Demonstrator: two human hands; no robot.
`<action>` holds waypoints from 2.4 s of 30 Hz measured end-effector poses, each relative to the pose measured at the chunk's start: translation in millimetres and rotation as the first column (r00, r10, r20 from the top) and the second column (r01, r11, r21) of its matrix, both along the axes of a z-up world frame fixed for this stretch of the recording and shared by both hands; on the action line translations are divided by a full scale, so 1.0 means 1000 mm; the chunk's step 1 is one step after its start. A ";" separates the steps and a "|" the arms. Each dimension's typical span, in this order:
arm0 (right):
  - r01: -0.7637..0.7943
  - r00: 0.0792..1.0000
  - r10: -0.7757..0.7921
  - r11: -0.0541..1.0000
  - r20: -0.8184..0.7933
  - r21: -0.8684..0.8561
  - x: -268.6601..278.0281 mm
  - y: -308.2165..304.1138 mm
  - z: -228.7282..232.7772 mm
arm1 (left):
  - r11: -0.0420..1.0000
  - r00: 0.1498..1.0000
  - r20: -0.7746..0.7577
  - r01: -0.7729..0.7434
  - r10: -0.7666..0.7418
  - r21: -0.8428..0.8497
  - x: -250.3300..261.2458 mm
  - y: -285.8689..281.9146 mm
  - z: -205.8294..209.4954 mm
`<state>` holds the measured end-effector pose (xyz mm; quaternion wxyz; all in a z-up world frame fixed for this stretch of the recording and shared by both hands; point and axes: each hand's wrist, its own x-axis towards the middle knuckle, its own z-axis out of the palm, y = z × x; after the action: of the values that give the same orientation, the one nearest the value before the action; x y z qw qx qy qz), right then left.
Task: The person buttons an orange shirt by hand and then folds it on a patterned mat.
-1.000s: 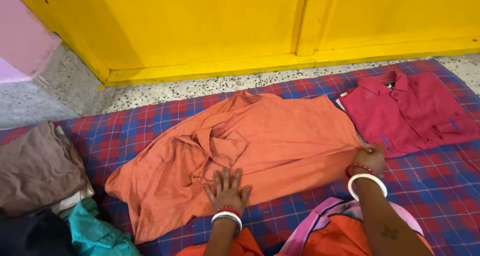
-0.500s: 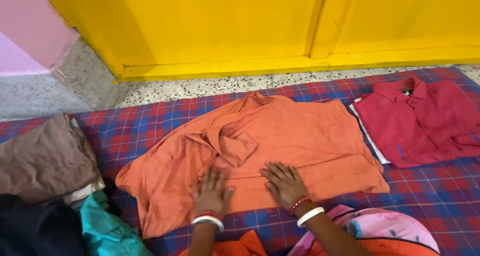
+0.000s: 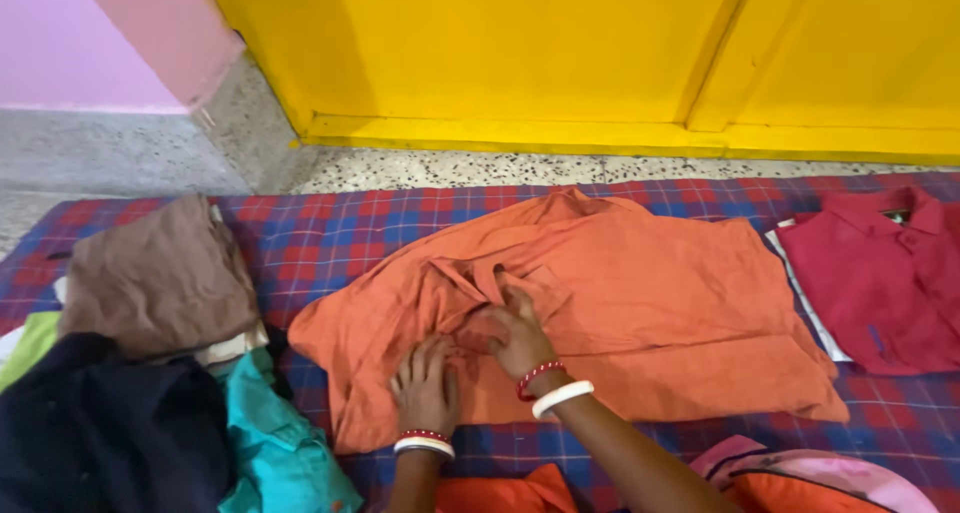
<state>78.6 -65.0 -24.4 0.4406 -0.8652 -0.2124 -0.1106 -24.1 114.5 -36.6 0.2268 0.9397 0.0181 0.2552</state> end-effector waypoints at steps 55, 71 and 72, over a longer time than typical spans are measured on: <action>0.270 0.957 -0.270 0.687 -0.108 0.675 0.054 -0.102 0.118 | -0.598 0.998 -0.040 0.003 0.057 -0.801 0.076 0.004 -0.045; 0.268 0.962 -0.225 0.881 0.154 -0.390 0.015 -0.086 -0.028 | -0.419 0.979 -0.203 -0.194 -0.023 -0.887 0.057 0.020 -0.051; 0.303 0.951 -0.242 0.852 0.192 -0.427 0.012 -0.085 -0.019 | -0.412 0.978 -0.204 -0.202 -0.040 -0.888 0.059 0.022 -0.059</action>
<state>91.1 -150.1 -43.0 0.1923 -0.9558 -0.1354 -0.1762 35.2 136.2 -95.7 0.8877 0.3320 0.3108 0.0712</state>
